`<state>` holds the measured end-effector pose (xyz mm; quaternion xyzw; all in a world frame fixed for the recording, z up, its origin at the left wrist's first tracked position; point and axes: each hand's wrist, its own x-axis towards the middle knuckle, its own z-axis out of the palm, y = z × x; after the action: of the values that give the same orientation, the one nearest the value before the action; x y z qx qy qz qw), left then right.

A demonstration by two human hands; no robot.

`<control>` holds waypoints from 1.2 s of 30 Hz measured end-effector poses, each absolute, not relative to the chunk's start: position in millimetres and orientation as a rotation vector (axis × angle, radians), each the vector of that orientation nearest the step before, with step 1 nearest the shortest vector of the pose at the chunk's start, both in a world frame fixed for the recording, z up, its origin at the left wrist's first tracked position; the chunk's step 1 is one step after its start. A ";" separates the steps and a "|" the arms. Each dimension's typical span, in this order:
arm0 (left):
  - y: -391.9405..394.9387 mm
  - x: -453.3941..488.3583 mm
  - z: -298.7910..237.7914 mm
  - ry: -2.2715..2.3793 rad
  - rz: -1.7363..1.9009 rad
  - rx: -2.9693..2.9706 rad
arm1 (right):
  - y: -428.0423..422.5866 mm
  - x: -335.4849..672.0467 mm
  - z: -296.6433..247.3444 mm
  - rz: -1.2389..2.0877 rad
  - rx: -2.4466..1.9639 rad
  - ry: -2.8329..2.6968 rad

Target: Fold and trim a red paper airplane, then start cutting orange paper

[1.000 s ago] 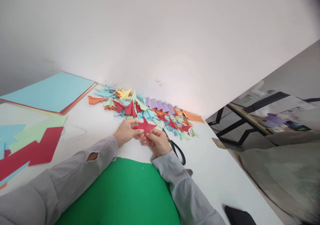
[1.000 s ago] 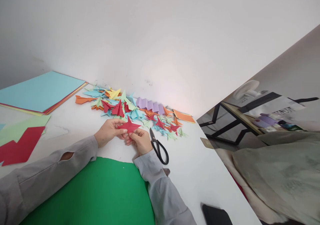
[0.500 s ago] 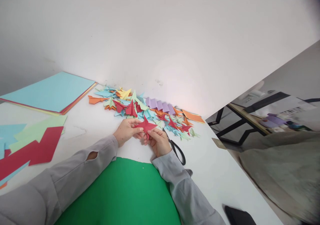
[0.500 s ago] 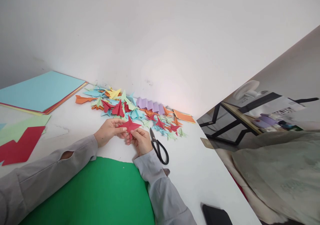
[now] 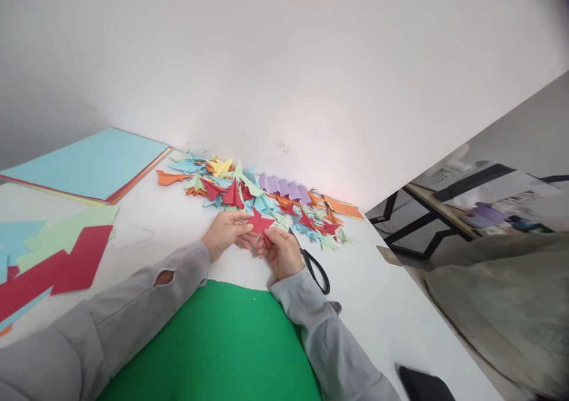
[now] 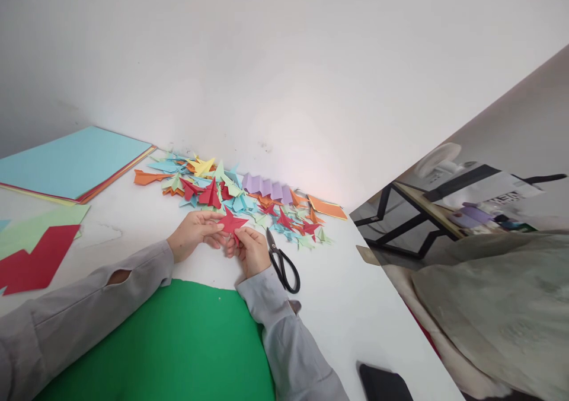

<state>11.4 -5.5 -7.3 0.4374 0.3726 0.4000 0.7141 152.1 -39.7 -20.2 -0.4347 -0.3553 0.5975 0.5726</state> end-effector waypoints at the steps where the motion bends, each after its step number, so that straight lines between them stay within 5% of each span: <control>1: -5.6 11.5 -7.4 0.821 0.888 0.968 | -39.6 152.2 -20.5 1.395 -1.014 -0.821; 36: -8.9 9.5 -4.9 0.735 0.903 1.091 | -39.8 152.1 -24.3 1.249 -1.017 -0.808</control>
<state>9.5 -8.9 -4.9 0.4895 0.3299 0.4049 0.6983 152.1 -39.8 -24.3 -0.4426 -0.3515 0.5432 0.6209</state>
